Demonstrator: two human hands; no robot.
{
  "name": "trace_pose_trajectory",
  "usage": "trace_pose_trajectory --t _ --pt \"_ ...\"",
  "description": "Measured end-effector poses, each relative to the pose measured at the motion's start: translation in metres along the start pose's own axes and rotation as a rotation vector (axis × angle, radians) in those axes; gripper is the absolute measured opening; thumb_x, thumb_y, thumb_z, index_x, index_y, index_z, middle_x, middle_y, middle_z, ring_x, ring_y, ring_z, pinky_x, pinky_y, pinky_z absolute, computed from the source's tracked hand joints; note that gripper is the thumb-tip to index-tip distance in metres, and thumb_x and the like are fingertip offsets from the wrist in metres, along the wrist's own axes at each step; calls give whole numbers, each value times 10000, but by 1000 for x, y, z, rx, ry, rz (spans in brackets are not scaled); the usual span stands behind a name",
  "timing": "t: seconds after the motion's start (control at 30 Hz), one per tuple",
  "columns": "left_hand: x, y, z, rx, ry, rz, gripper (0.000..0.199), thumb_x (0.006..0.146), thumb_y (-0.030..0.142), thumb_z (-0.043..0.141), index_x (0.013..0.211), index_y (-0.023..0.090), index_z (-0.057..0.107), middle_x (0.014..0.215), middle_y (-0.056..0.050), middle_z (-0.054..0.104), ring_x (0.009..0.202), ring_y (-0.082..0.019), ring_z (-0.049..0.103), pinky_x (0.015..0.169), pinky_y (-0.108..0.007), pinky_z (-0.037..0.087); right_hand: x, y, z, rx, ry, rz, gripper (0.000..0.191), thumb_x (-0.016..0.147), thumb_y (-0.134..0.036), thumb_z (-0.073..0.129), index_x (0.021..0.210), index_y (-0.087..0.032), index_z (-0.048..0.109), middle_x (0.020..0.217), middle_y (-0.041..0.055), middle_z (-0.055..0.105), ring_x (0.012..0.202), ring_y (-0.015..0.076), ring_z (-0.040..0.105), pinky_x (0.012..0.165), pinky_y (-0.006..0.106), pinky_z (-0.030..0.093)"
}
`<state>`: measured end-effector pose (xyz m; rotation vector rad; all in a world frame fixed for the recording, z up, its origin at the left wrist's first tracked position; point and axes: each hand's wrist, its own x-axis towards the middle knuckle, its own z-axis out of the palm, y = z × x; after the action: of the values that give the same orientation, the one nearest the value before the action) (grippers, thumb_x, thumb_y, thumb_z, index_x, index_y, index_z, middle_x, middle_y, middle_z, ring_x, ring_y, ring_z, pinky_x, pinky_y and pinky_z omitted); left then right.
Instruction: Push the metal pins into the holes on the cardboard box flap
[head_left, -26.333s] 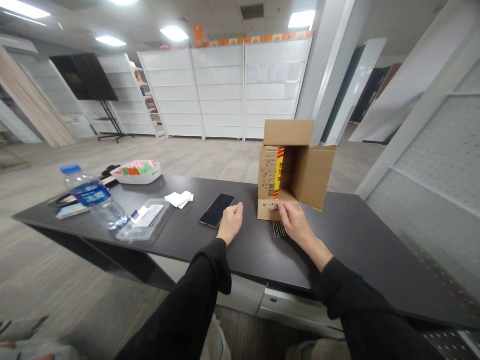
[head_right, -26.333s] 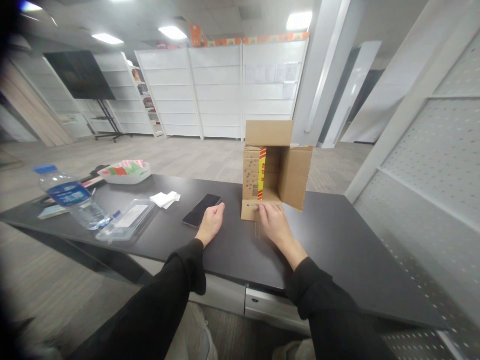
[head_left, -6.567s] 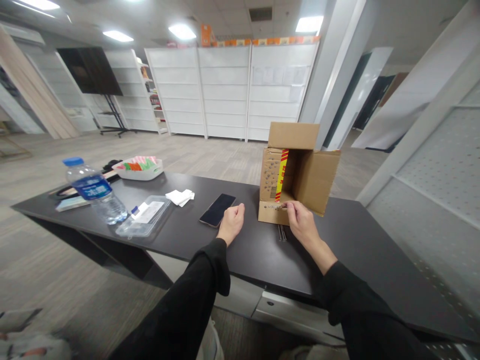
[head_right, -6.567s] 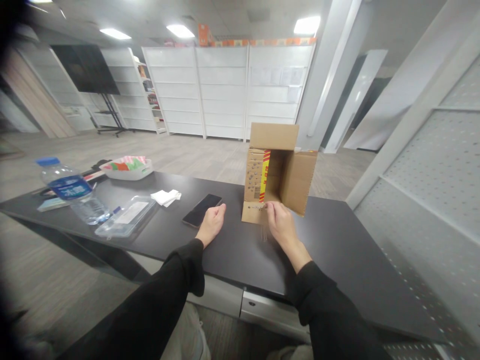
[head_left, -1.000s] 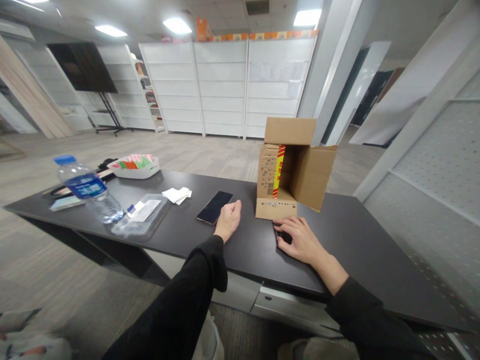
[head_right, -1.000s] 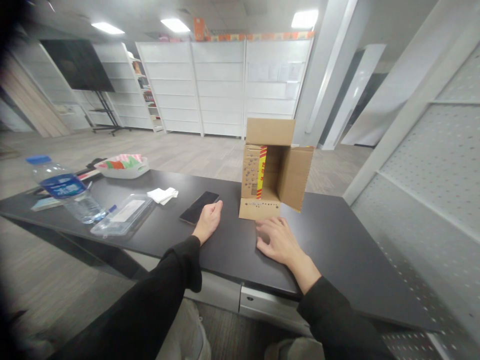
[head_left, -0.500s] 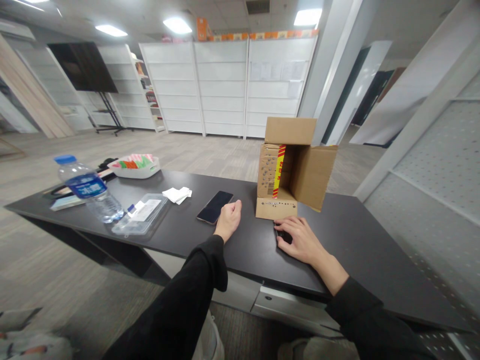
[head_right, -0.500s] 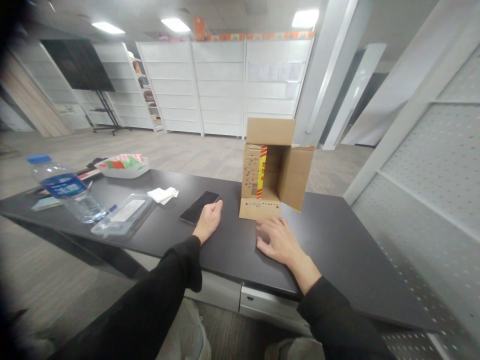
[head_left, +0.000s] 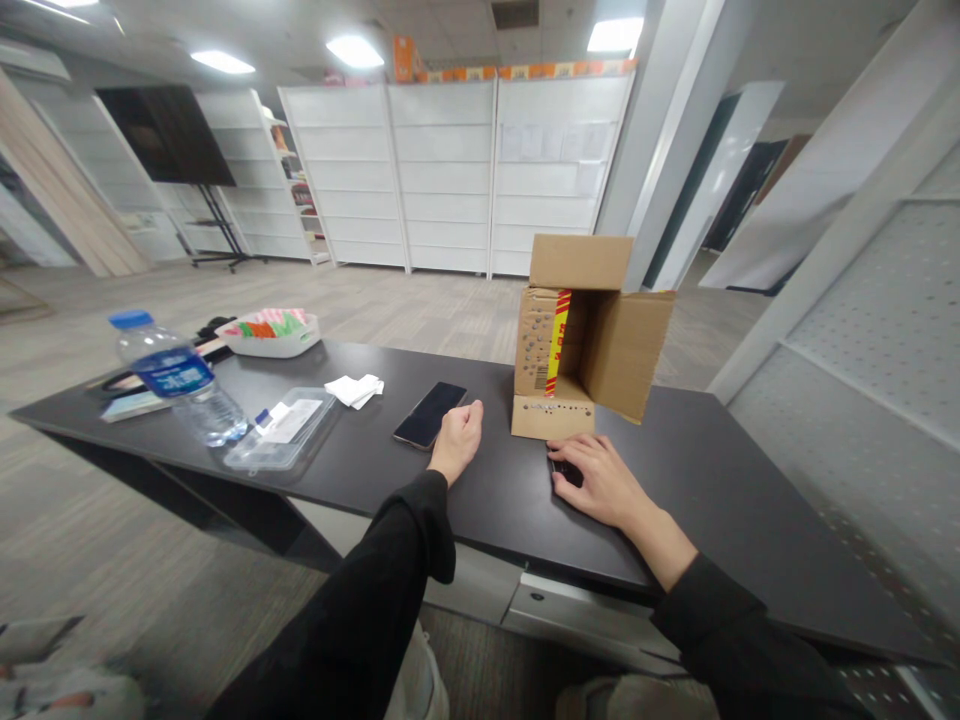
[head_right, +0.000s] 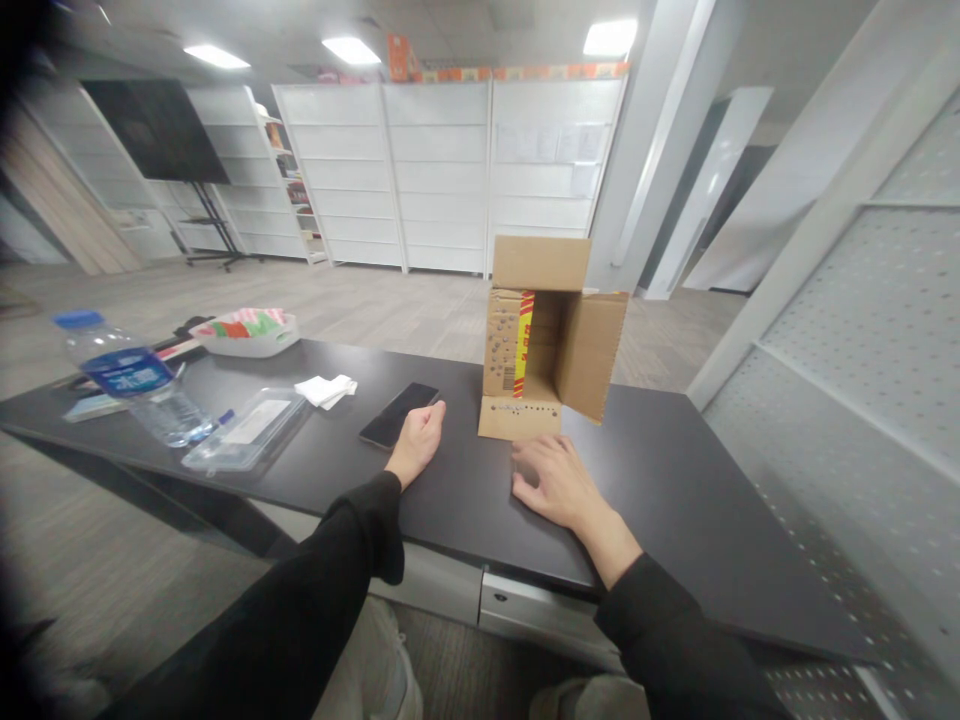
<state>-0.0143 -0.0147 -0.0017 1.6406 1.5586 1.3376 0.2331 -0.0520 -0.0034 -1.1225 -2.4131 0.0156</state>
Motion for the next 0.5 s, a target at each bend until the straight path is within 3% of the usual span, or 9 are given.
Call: trace_pose_trajectory --t 0.5 --pt "-1 -1 0 11 -5 0 460 900 523 351 591 218 198 553 48 209 548 -92 232 550 -282 173 2 1 1 -44 -24 -23 201 884 -280 547 1024 -221 679 1122 68 719 986 248 607 865 417 403"
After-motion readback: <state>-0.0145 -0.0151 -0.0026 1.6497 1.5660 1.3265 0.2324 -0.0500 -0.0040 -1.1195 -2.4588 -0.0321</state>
